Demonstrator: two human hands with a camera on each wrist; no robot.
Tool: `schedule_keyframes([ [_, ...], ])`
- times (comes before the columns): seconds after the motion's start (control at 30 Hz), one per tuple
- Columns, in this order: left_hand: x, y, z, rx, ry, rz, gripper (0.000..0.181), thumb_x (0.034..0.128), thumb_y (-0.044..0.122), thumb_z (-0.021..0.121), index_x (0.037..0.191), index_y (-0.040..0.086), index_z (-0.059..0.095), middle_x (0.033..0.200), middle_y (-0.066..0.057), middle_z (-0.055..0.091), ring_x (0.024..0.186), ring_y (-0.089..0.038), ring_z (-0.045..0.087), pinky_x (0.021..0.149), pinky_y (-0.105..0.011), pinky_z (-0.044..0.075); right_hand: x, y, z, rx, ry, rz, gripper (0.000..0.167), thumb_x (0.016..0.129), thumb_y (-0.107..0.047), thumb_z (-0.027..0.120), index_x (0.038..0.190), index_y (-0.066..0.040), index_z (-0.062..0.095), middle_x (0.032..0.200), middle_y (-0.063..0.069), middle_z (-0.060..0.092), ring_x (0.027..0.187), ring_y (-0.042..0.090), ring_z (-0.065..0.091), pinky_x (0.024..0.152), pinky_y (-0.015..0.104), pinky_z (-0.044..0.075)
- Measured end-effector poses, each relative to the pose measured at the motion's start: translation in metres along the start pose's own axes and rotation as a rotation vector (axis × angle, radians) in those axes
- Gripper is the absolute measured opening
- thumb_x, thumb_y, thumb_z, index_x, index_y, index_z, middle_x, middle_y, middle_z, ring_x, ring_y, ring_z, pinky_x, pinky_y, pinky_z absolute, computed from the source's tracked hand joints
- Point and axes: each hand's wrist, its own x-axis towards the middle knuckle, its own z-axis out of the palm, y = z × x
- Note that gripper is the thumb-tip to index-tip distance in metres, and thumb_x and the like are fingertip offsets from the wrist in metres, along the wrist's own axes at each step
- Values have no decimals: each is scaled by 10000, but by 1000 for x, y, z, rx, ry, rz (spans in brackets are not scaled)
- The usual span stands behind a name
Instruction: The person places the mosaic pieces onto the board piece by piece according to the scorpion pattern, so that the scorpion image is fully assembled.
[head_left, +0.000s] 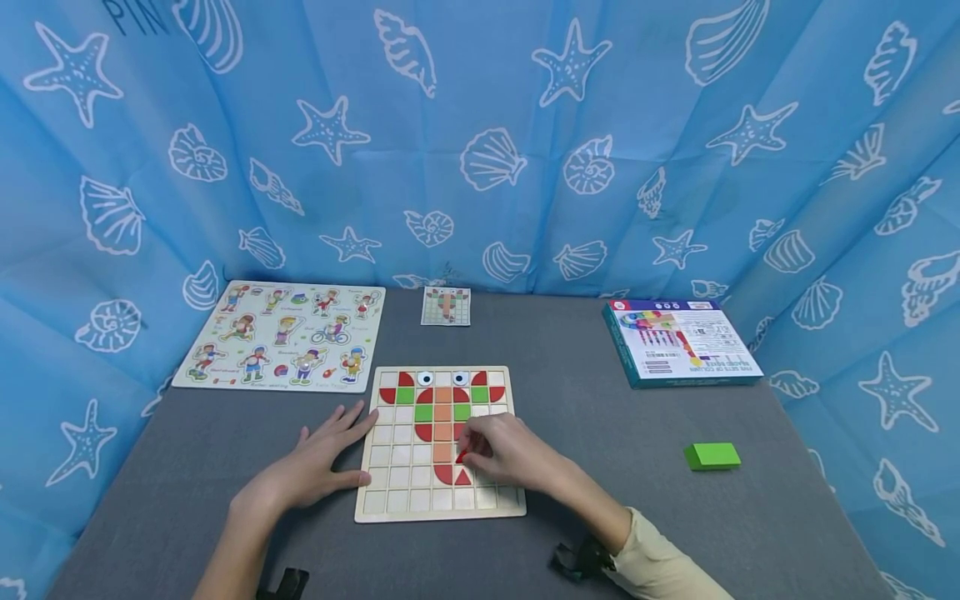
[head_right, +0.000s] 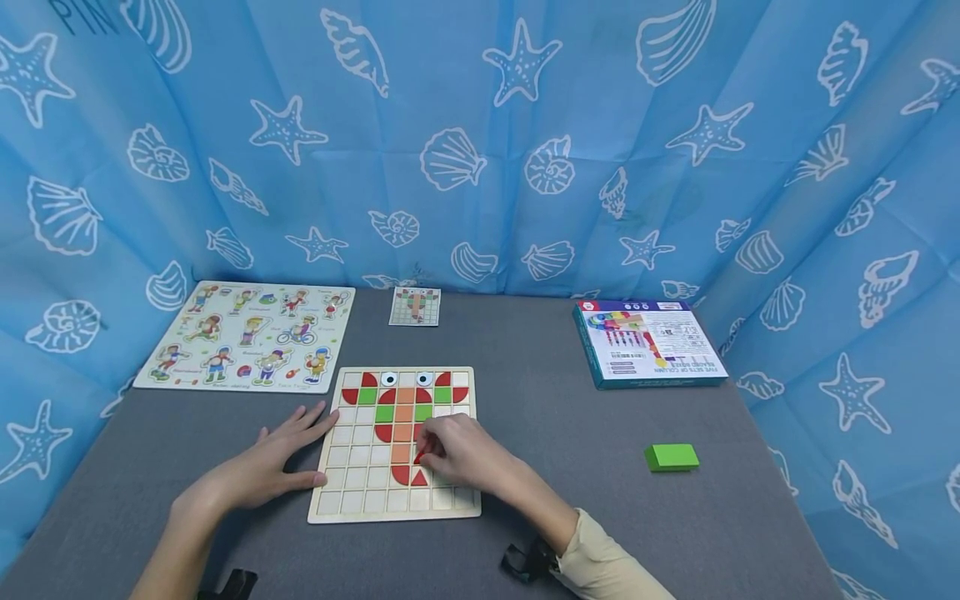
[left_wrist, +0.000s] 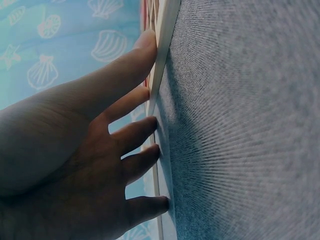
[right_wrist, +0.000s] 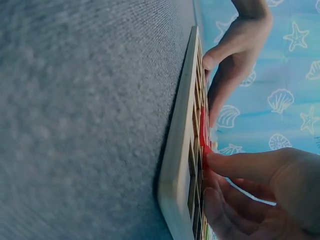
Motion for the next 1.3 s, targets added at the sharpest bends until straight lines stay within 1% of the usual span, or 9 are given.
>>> schedule_keyframes([
  [0.17, 2, -4, 1, 6, 3, 16, 984, 924, 526, 819, 1726, 235, 330, 1818, -223, 186, 1674, -548, 78, 1180, -917, 9, -7, -3, -3, 102, -4, -8, 48, 983, -63, 776, 1015, -99, 781, 916, -11, 791, 767, -56, 600, 727, 173, 572],
  [0.3, 2, -1, 1, 10, 7, 1, 978, 925, 535, 815, 1724, 243, 334, 1822, -204, 190, 1680, -536, 91, 1196, -907, 25, -18, -7, -2, 212, -79, -14, 58, 989, -82, 789, 1040, -96, 814, 895, -17, 779, 750, -63, 583, 715, 168, 565],
  [0.33, 2, 1, 1, 13, 4, -8, 973, 928, 507, 823, 1724, 231, 336, 1822, -205, 190, 1681, -535, 92, 1204, -903, 28, -21, -8, -1, 223, -96, -11, 53, 986, -96, 802, 1035, -100, 820, 881, -22, 774, 742, -66, 575, 710, 160, 557],
  [0.37, 2, 0, 2, 16, 3, -12, 982, 922, 537, 817, 1725, 247, 332, 1826, -190, 187, 1688, -520, 87, 1210, -898, 28, -24, -10, 0, 228, -107, -5, 44, 977, -109, 818, 1020, -103, 826, 863, -29, 771, 729, -70, 568, 700, 154, 551],
  [0.57, 0, 5, -1, 17, -4, -15, 978, 926, 495, 828, 1723, 216, 336, 1822, -205, 185, 1684, -529, 87, 1211, -898, 31, -32, -16, 4, 165, -112, 61, 61, 947, -181, 865, 941, -131, 831, 762, -85, 731, 664, -79, 522, 622, 132, 481],
  [0.63, -2, 11, -3, 27, -8, -18, 962, 937, 430, 837, 1721, 181, 338, 1817, -222, 186, 1677, -542, 94, 1208, -900, 45, -32, -16, 5, 148, -106, 76, 63, 946, -184, 866, 936, -134, 830, 750, -95, 723, 654, -80, 520, 615, 132, 479],
  [0.8, -3, 14, -4, 39, -12, -15, 957, 943, 420, 834, 1722, 176, 335, 1818, -221, 186, 1678, -541, 96, 1208, -901, 56, -31, -16, 8, 108, -83, 59, 82, 939, -187, 874, 936, -126, 819, 733, -99, 697, 651, -94, 517, 618, 126, 484],
  [1.07, 1, -2, 0, 6, 0, 11, 983, 919, 510, 830, 1722, 218, 343, 1814, -232, 189, 1672, -551, 81, 1177, -920, 14, -30, -16, 10, 95, -92, 22, 94, 931, -157, 879, 984, -103, 821, 757, -87, 709, 668, -97, 520, 632, 117, 501],
  [1.3, 6, -13, 5, 5, 12, 7, 980, 918, 568, 811, 1723, 287, 330, 1832, -173, 177, 1692, -510, 78, 1201, -902, 17, -30, -16, 10, 88, -91, 22, 86, 926, -159, 885, 955, -110, 820, 760, -85, 713, 666, -90, 518, 634, 120, 506],
])
